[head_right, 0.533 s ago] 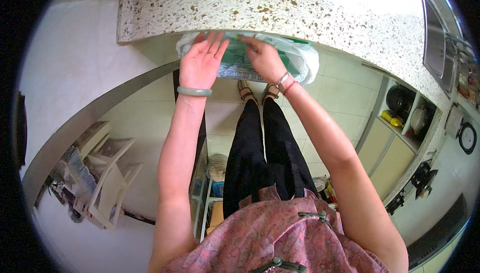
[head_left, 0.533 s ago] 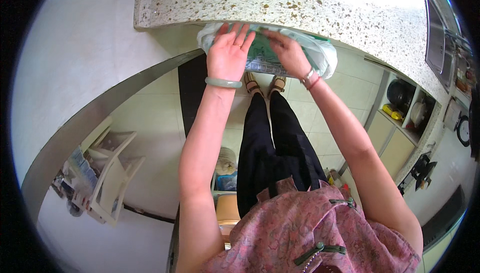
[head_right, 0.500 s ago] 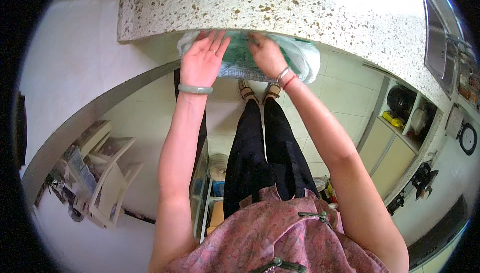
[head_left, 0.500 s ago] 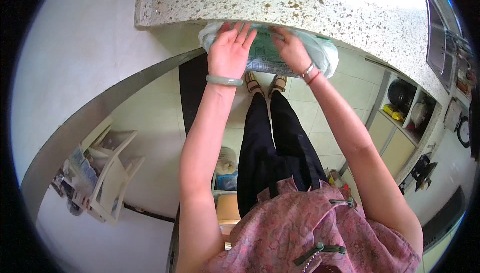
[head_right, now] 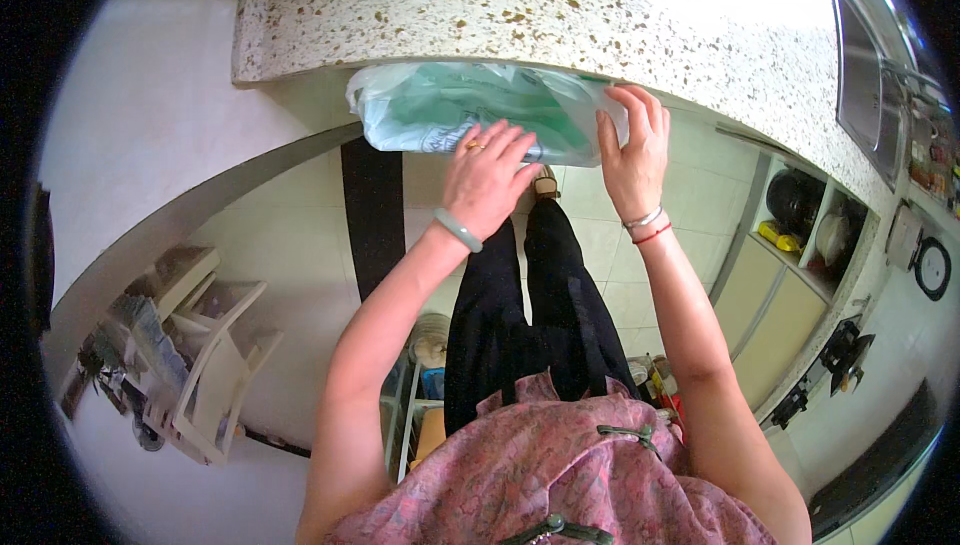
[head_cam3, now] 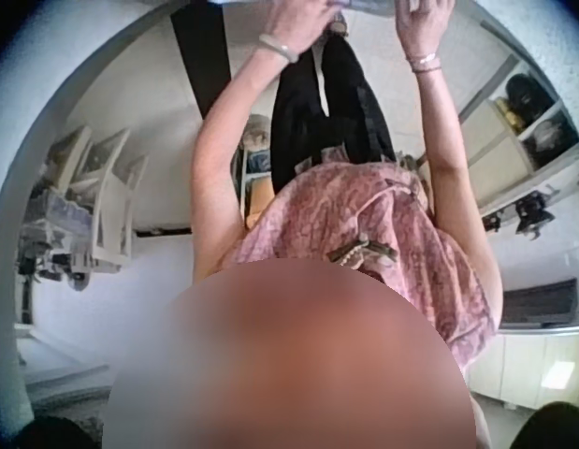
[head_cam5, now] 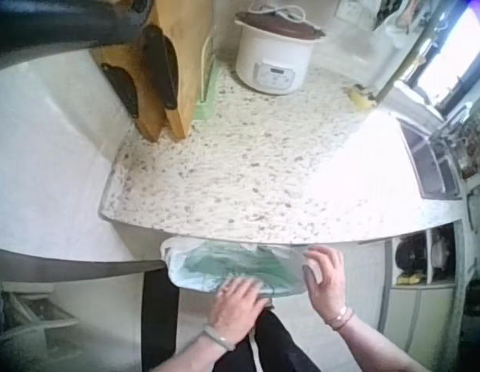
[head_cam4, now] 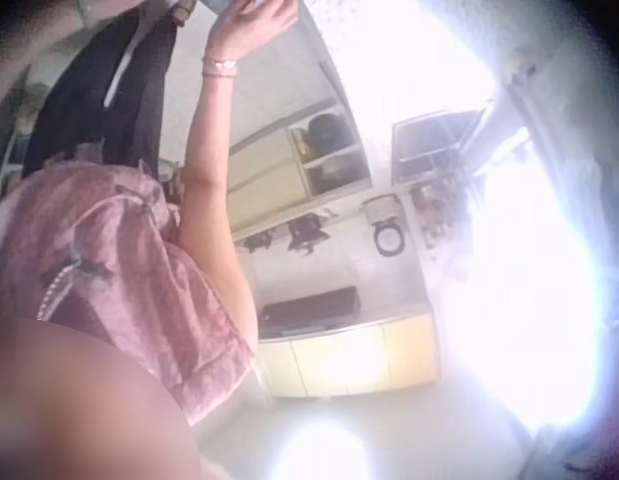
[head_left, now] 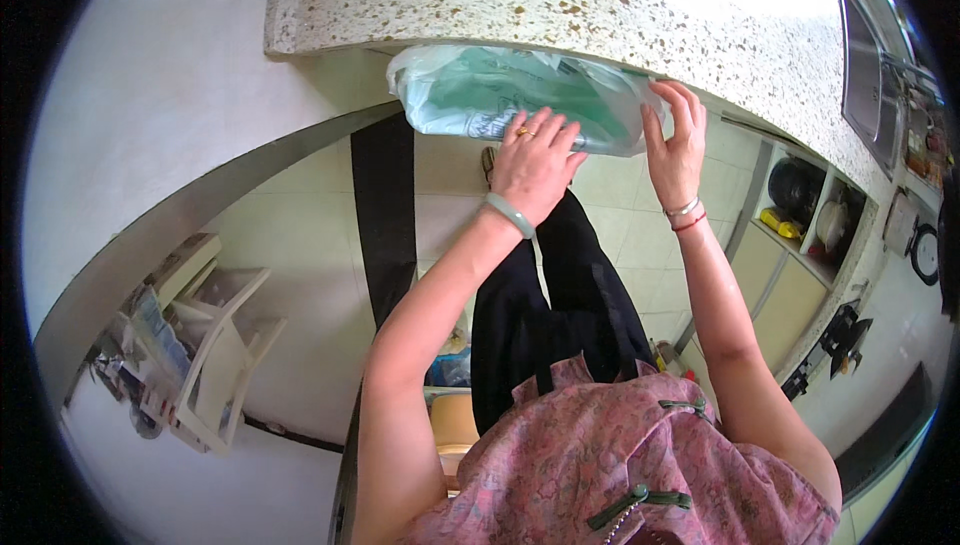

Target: The person unpacks a plastic bag containing a green package and a sink strainer. They place the strainer into the kitchen sink drain and then put the green package into a drawer. The person then opens a refrigerator drawer, retrieves a plastic bag containing white food items, and places it on the countertop.

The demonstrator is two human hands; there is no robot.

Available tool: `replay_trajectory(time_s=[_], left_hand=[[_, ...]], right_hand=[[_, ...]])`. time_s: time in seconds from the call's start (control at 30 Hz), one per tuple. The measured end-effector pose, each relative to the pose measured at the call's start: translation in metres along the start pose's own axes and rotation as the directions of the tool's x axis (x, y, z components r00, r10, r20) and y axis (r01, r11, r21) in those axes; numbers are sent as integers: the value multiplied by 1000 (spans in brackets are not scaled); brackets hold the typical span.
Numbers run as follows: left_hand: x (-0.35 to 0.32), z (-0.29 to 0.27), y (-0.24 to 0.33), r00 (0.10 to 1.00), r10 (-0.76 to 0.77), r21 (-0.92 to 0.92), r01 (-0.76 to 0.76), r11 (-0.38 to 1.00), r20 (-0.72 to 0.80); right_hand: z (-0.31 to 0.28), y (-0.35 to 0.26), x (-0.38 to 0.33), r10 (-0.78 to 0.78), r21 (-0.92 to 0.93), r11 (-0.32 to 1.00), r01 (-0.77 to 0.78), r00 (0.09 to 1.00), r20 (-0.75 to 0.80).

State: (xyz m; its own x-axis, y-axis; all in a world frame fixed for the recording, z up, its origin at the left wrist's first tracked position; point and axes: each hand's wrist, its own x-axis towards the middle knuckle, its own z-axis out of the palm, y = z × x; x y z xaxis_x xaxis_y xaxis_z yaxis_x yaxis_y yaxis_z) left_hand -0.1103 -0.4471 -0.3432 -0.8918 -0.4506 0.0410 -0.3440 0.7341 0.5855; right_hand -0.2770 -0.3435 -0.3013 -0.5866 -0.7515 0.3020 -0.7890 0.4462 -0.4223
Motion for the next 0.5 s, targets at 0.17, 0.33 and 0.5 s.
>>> replay_trajectory(time_s=[0.17,0.33,0.5], left_hand=[[4,23,22,999,-1,11,1,1000,-41],[-20,19,18,996,-34,0,35,999,-81],[-65,-1,17,993,-98,-5,97,995,-61]], right_hand=[[17,17,-11,359,374,835,-404,915,185],[13,23,-16,289,365,862,-352,932,217],[23,24,-41,54,341,923,-179,936,348]])
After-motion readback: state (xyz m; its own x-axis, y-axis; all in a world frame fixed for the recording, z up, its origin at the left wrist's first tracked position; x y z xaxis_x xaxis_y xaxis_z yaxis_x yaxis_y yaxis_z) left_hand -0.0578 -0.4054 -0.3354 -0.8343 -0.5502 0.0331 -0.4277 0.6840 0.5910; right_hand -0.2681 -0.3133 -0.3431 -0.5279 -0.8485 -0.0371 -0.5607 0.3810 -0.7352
